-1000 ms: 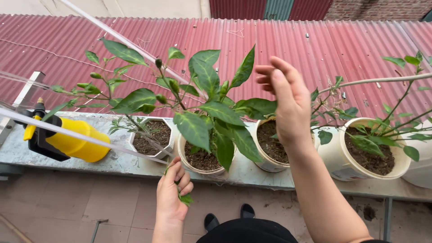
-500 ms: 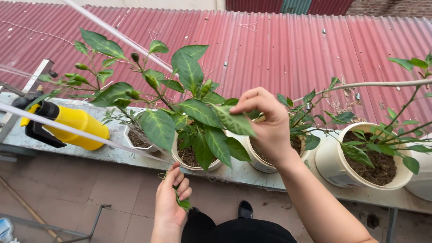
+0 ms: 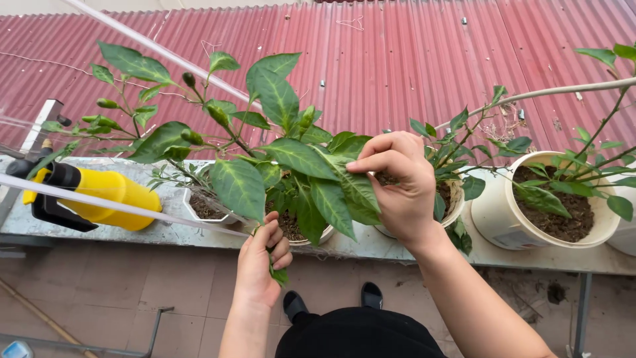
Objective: The person removes wilted leaves from several potted plants on a balcony by hand. They move from one pot to the next, plucking off dead foliage and placing it on the ledge.
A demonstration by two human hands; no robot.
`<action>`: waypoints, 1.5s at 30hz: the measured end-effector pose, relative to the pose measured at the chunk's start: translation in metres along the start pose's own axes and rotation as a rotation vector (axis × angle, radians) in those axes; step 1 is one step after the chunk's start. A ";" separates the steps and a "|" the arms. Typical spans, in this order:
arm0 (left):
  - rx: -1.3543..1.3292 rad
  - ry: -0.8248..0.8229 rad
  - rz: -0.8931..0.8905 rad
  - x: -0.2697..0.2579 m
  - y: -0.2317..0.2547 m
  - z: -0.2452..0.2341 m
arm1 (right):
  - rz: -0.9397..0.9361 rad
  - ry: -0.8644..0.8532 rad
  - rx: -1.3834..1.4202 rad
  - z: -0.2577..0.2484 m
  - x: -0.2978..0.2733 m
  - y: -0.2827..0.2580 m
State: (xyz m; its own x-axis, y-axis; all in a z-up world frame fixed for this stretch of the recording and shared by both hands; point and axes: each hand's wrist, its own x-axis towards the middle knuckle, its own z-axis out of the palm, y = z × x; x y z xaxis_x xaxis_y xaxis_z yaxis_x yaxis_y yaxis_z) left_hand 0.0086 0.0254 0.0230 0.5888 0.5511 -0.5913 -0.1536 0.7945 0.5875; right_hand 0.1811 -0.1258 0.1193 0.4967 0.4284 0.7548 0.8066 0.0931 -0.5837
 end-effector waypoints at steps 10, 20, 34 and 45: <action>-0.041 -0.001 -0.048 0.011 0.011 -0.023 | 0.105 0.135 0.117 -0.003 0.019 -0.025; -0.086 -0.035 -0.060 0.021 0.018 -0.037 | 0.027 0.244 0.090 -0.011 0.055 -0.060; -0.174 -0.109 -0.200 0.027 0.016 -0.046 | -0.238 -0.005 -0.400 0.000 0.039 -0.040; -0.258 -0.187 -0.301 0.031 0.016 -0.044 | -0.270 0.027 -0.450 0.005 0.037 -0.029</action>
State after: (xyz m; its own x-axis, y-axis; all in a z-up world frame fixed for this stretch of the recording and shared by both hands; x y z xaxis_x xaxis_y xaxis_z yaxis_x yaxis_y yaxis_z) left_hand -0.0108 0.0664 -0.0106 0.7676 0.2486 -0.5908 -0.1326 0.9634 0.2331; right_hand 0.1738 -0.1082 0.1625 0.2555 0.4185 0.8716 0.9619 -0.2005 -0.1857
